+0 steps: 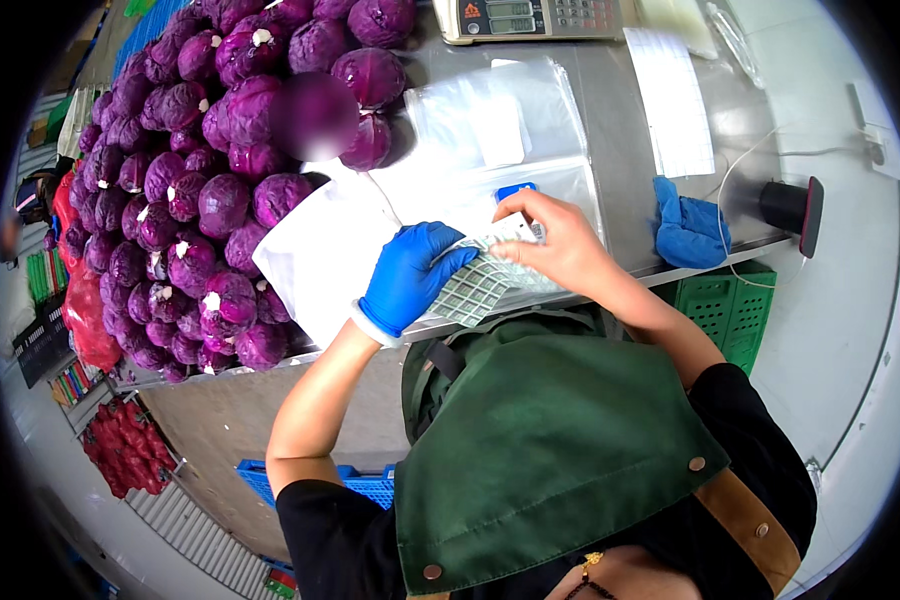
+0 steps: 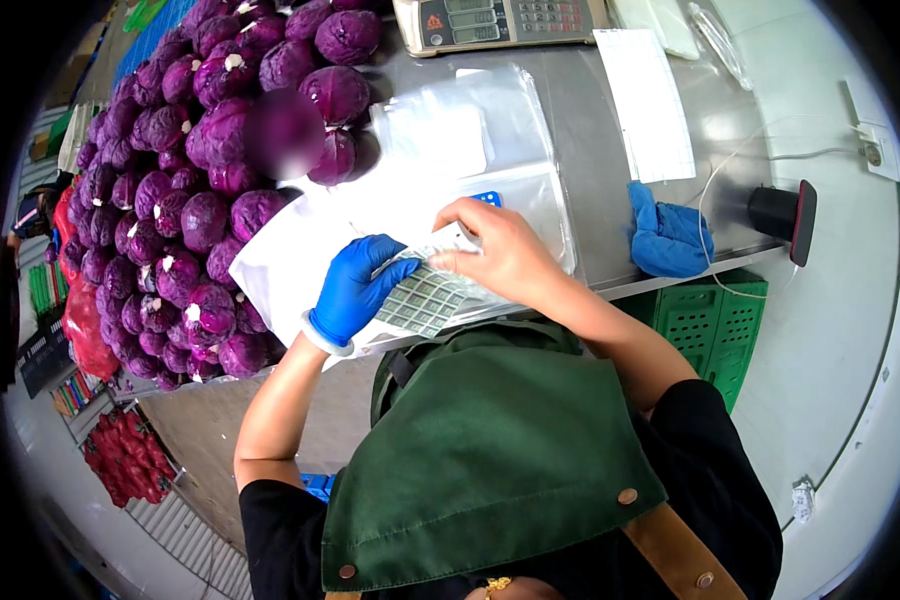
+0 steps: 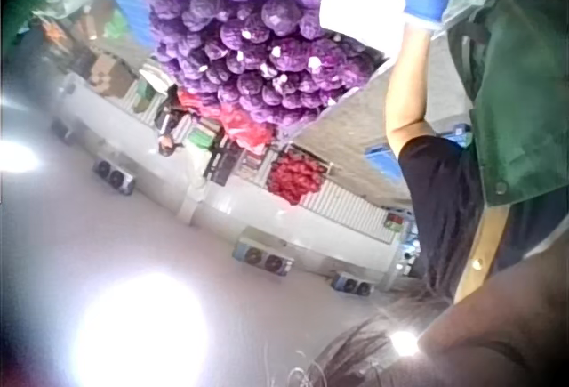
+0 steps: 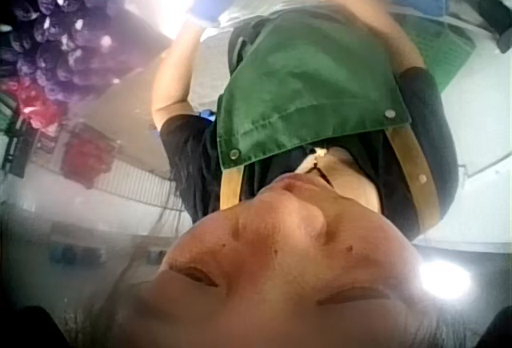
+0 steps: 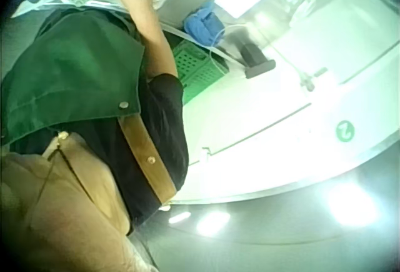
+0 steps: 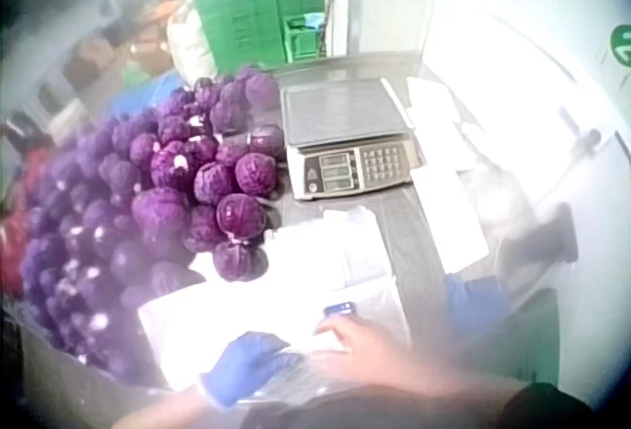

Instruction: The person repeatedly peels small green labels from a sheet and affixes them to a plastic bag containing a red cabbage. The person handles the label sheet and the bag throughout the clip.

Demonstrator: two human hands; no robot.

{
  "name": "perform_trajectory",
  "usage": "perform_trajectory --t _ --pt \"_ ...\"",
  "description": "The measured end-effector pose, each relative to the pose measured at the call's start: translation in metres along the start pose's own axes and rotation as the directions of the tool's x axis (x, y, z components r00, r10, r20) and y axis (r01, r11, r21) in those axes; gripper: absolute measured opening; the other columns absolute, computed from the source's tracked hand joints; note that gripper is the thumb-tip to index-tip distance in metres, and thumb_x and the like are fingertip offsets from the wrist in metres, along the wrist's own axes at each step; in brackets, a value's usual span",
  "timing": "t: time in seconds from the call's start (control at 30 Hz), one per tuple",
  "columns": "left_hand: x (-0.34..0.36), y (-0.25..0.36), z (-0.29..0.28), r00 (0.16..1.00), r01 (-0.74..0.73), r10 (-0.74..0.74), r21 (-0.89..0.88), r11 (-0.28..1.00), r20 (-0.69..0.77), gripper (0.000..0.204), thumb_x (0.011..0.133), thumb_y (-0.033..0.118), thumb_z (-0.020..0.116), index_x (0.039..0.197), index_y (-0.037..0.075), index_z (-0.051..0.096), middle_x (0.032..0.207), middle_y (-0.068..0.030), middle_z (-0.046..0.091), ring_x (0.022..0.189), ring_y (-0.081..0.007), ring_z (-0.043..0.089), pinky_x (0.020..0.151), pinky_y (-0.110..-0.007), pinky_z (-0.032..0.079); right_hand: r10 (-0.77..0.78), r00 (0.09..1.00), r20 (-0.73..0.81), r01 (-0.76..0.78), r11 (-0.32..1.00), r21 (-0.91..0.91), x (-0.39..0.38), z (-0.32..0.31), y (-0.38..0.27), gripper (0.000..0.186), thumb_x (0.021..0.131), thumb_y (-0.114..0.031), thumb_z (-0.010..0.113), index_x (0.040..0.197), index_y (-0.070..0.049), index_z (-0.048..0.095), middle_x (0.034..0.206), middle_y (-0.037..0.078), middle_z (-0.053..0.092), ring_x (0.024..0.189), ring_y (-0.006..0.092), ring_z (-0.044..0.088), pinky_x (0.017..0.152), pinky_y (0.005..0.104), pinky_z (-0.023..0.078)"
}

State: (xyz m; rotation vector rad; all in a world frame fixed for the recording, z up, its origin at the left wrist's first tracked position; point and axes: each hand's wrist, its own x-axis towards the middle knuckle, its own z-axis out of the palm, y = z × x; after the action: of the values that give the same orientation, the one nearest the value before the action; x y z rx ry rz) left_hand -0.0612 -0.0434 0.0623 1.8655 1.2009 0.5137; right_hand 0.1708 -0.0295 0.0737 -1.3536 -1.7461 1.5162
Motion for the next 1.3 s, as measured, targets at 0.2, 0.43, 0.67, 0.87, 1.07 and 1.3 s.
perform_trajectory --t 0.2,0.43,0.67,0.87,1.07,1.3 --pt "0.007 0.016 -0.007 0.964 0.260 -0.264 -0.368 0.893 0.040 0.023 0.078 0.005 0.077 0.098 -0.001 0.068 0.093 -0.0041 0.070 0.086 -0.0094 0.062 0.081 -0.026 0.052 -0.051 0.985 -0.163 0.068 0.993 0.100 -0.004 0.000 0.021 0.021 0.082 -0.013 0.075 0.086 -0.001 0.059 0.064 0.007 0.054 0.058 0.0106 0.048 0.055 0.0283 0.039" --pt "0.005 0.009 -0.007 0.904 0.427 -0.394 -0.385 0.818 0.165 0.024 0.080 0.004 0.076 0.101 -0.002 0.069 0.090 -0.0056 0.071 0.083 -0.0094 0.063 0.080 -0.025 0.052 -0.269 0.930 -0.251 0.233 0.959 -0.163 -0.007 0.002 0.035 0.034 0.083 -0.021 0.075 0.067 -0.001 0.053 0.051 0.013 0.047 0.043 0.0271 0.046 0.042 0.0359 0.033" --pt "0.000 -0.016 -0.021 0.911 0.260 -0.412 -0.757 0.600 -0.014 0.029 0.078 -0.007 0.072 0.105 -0.001 0.064 0.099 -0.0052 0.066 0.092 -0.0136 0.063 0.084 -0.026 0.052 -0.195 0.932 -0.305 0.182 0.981 -0.073 -0.004 -0.014 0.029 0.022 0.085 -0.017 0.073 0.078 0.001 0.063 0.055 0.009 0.052 0.046 0.0173 0.046 0.044 0.0311 0.035" --pt "-0.004 -0.018 -0.010 0.841 0.197 -0.506 -0.762 0.616 -0.191 0.026 0.086 -0.003 0.066 0.111 0.000 0.062 0.086 -0.0014 0.065 0.076 -0.0062 0.057 0.072 -0.020 0.046 -0.351 0.916 -0.192 0.308 0.925 -0.223 -0.005 -0.017 0.038 0.027 0.081 -0.015 0.076 0.067 0.000 0.058 0.055 0.008 0.050 0.047 0.0202 0.046 0.045 0.0324 0.035" --pt "0.006 -0.012 0.010 0.742 0.083 -0.441 -0.583 0.808 -0.505 0.028 0.092 0.001 0.061 0.120 0.003 0.057 0.076 0.0012 0.061 0.072 -0.0041 0.052 0.068 -0.018 0.040 -0.539 0.813 -0.223 0.457 0.826 -0.329 -0.001 -0.004 0.039 0.023 0.083 -0.009 0.073 0.068 0.001 0.058 0.057 0.008 0.051 0.046 0.0204 0.048 0.044 0.0321 0.035" --pt "0.012 -0.011 0.003 0.842 0.169 -0.521 -0.849 0.500 -0.139 0.029 0.095 0.011 0.059 0.124 0.005 0.059 0.102 -0.0004 0.064 0.092 -0.0054 0.054 0.083 -0.020 0.041 -0.215 0.904 -0.370 0.212 0.976 -0.050 -0.006 0.001 0.034 0.033 0.089 -0.014 0.069 0.067 0.003 0.051 0.054 0.006 0.042 0.048 0.0112 0.036 0.045 0.0292 0.029"
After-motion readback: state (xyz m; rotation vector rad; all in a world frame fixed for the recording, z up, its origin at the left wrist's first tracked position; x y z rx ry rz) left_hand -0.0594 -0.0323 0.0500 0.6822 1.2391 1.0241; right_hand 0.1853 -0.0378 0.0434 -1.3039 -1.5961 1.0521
